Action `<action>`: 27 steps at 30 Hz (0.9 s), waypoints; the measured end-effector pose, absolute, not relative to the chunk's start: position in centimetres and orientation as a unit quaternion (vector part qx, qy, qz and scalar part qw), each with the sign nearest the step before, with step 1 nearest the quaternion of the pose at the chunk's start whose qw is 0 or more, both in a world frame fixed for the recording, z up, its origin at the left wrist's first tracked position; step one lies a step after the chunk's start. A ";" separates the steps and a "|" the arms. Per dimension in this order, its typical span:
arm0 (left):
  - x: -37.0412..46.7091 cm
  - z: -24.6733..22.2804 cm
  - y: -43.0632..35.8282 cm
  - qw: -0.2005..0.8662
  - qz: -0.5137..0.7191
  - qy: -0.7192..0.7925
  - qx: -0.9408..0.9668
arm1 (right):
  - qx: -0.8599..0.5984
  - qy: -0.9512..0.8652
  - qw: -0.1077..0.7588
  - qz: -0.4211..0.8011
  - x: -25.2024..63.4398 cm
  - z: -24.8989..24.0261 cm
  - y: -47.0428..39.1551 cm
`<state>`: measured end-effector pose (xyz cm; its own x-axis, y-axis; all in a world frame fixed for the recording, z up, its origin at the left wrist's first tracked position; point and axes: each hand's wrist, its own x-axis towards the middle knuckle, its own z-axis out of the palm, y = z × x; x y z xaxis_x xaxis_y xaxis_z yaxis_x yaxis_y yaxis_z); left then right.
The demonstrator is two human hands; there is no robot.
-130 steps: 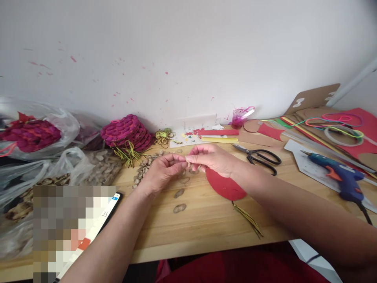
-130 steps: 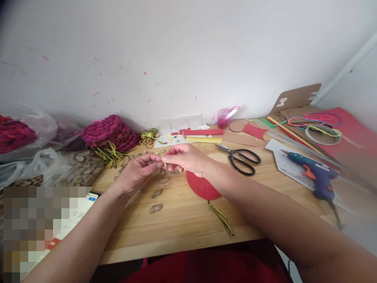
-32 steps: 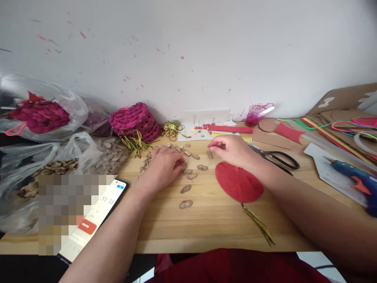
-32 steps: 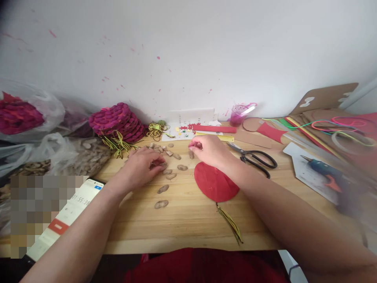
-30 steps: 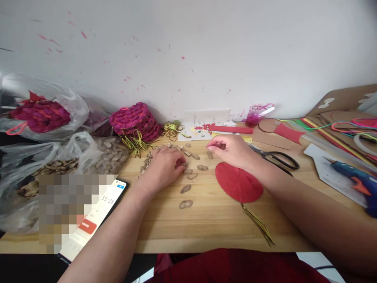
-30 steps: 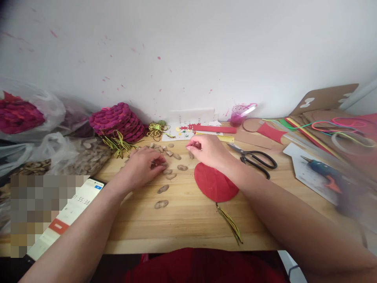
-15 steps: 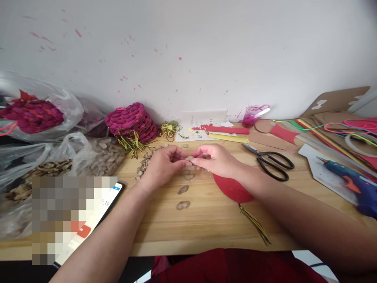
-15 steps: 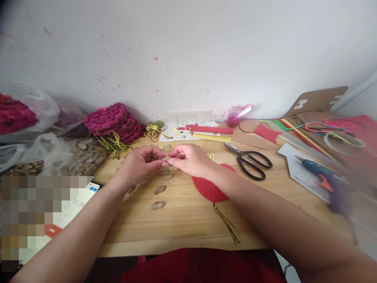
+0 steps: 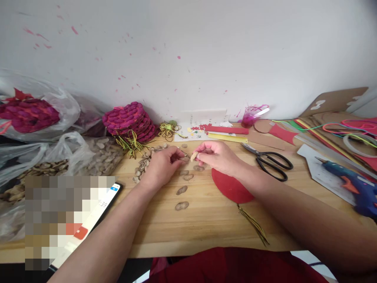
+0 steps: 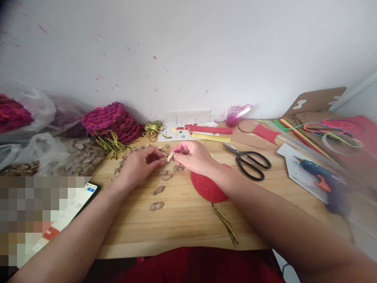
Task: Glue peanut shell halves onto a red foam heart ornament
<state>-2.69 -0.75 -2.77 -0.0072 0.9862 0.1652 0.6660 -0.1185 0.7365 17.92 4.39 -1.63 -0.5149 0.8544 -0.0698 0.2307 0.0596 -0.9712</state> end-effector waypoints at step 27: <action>-2.4 -3.5 -0.6 0.105 0.306 0.526 0.787 | -0.386 -0.664 0.314 0.558 18.2 -1.2 4.2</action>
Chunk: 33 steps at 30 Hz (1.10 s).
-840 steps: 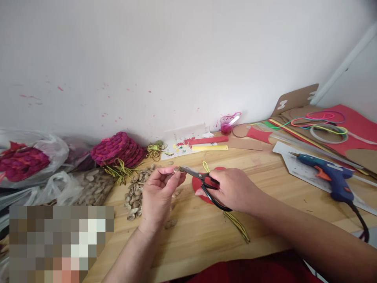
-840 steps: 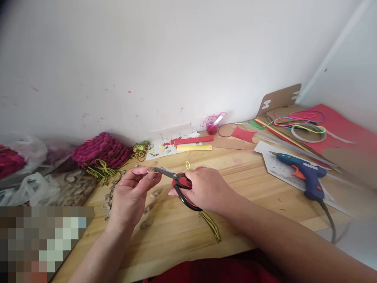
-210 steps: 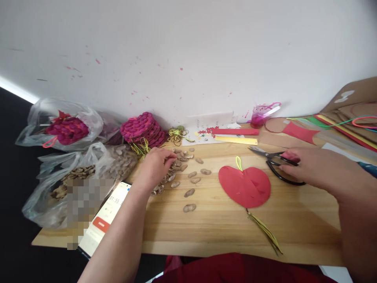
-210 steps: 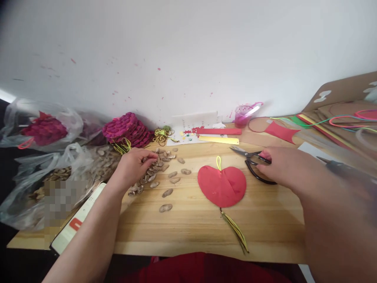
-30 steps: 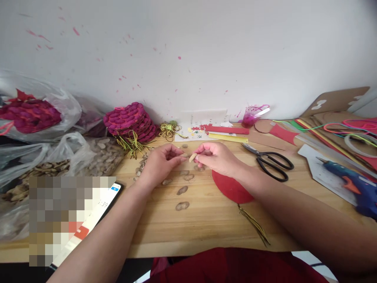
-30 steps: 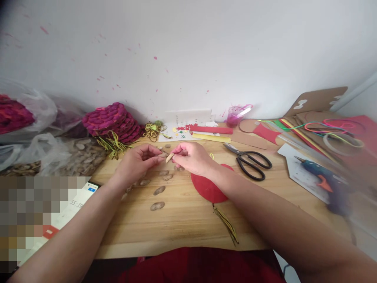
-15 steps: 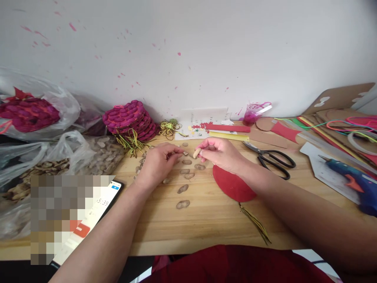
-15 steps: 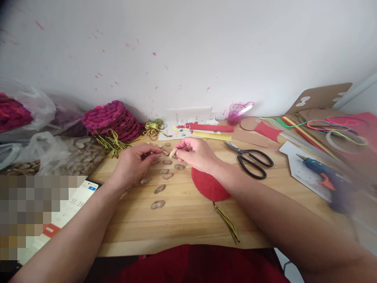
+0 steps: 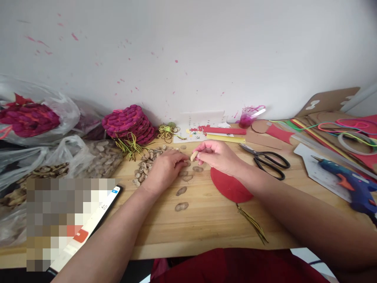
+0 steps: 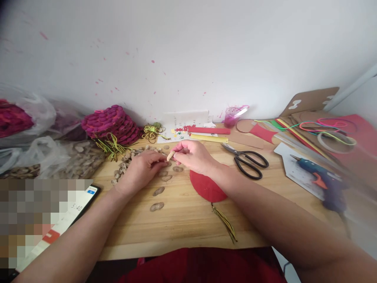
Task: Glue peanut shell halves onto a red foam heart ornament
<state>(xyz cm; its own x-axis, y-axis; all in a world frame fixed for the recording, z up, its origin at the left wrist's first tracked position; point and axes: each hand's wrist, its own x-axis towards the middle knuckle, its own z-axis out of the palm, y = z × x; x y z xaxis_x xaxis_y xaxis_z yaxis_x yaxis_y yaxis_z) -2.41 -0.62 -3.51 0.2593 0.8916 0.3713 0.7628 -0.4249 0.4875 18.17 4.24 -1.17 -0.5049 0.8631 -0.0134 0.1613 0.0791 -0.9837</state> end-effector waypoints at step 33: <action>-1.2 -2.3 -1.6 0.031 0.426 0.365 0.827 | -0.389 -0.570 0.231 0.686 18.3 -0.1 3.8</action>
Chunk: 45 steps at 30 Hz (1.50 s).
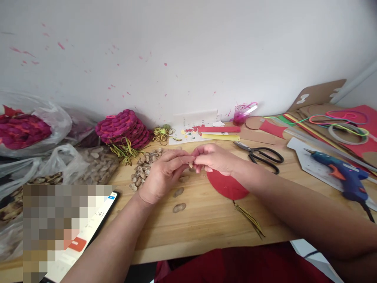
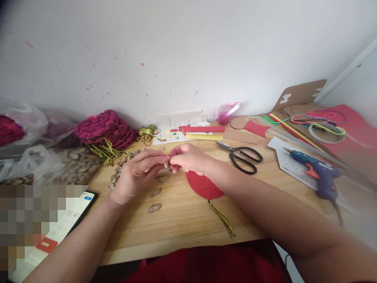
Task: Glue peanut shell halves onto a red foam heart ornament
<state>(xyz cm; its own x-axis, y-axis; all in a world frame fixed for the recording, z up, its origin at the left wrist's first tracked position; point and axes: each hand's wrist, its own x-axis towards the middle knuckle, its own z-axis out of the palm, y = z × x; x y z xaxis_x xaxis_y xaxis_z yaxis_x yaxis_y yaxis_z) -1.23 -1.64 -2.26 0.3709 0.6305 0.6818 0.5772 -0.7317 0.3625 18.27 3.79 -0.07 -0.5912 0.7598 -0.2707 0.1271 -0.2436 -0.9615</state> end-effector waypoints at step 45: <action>0.6 0.2 -3.2 0.651 0.577 0.381 0.315 | -0.603 -0.791 0.106 -0.013 36.6 -1.9 1.9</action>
<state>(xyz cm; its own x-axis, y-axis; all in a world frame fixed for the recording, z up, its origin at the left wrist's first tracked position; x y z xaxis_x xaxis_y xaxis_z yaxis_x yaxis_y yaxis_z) 0.62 -3.16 0.20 0.0445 0.9901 -0.1333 -0.5105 0.1372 0.8489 36.61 1.93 -1.89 -0.2516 0.9503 0.1832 0.9559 0.2736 -0.1064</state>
